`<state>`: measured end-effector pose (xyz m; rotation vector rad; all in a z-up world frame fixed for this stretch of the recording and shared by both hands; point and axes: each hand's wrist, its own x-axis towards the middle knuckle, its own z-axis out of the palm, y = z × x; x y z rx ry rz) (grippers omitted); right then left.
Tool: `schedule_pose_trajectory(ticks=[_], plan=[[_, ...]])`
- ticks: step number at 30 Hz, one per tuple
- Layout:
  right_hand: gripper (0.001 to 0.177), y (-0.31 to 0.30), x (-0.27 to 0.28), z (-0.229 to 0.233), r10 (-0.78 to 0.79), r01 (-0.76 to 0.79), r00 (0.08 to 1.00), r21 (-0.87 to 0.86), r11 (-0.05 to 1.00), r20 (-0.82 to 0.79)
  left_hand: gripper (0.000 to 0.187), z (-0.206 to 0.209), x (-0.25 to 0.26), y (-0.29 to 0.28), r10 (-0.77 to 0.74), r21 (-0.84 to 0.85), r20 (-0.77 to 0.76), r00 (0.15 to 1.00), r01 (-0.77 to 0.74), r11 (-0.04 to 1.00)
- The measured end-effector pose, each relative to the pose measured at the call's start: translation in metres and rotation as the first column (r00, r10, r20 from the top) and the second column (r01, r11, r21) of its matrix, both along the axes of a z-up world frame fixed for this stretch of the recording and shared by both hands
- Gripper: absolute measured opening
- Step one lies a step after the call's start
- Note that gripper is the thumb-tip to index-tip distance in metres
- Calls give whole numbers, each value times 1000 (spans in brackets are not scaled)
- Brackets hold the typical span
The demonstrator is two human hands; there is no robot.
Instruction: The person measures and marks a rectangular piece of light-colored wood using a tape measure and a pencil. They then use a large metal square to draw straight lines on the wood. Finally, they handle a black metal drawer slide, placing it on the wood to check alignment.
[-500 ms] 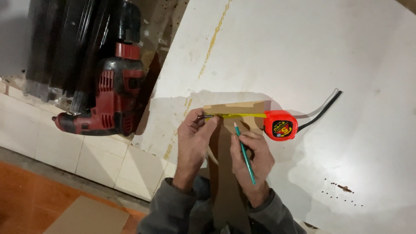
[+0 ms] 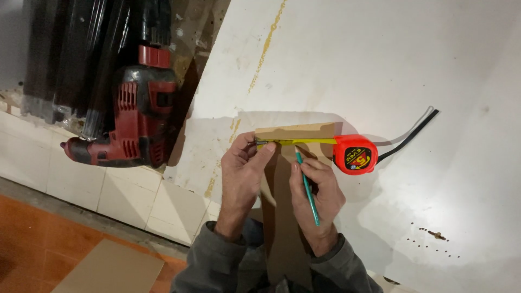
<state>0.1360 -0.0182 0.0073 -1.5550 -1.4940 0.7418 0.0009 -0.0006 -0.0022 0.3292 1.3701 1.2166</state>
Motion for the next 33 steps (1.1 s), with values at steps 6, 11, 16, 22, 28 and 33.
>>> schedule_pose_trajectory(ticks=[6, 11, 16, 22, 28, 33], plan=[[25, 0, -1, -3, -4, 4, 1000, -2, 1000, -22, 22, 2, 0, 1, -4, -5, -15, 1000, 4, 1000], [25, 1, -2, -1, -8, 8, 1000, 2, 1000, 5, 22, 1, -1, 0, -4, 2, -13, 1000, 4, 1000], [22, 0, -3, -1, -13, 13, 1000, -25, 1000, -15, 21, -4, -1, -2, -5, 0, -11, 1000, 5, 1000], [22, 2, -3, 2, -13, 13, 1000, -24, 1000, -3, 21, 0, 0, -2, 4, 10, 2, 1000, -4, 1000], [23, 0, -2, -1, -17, 16, 1000, -30, 999, -9, 22, -2, -1, -1, 10, -11, 9, 1000, -10, 1000], [22, 1, -3, 0, -18, 17, 999, -43, 999, -27, 23, 0, -2, -1, 11, -11, 27, 1000, -11, 1000]])
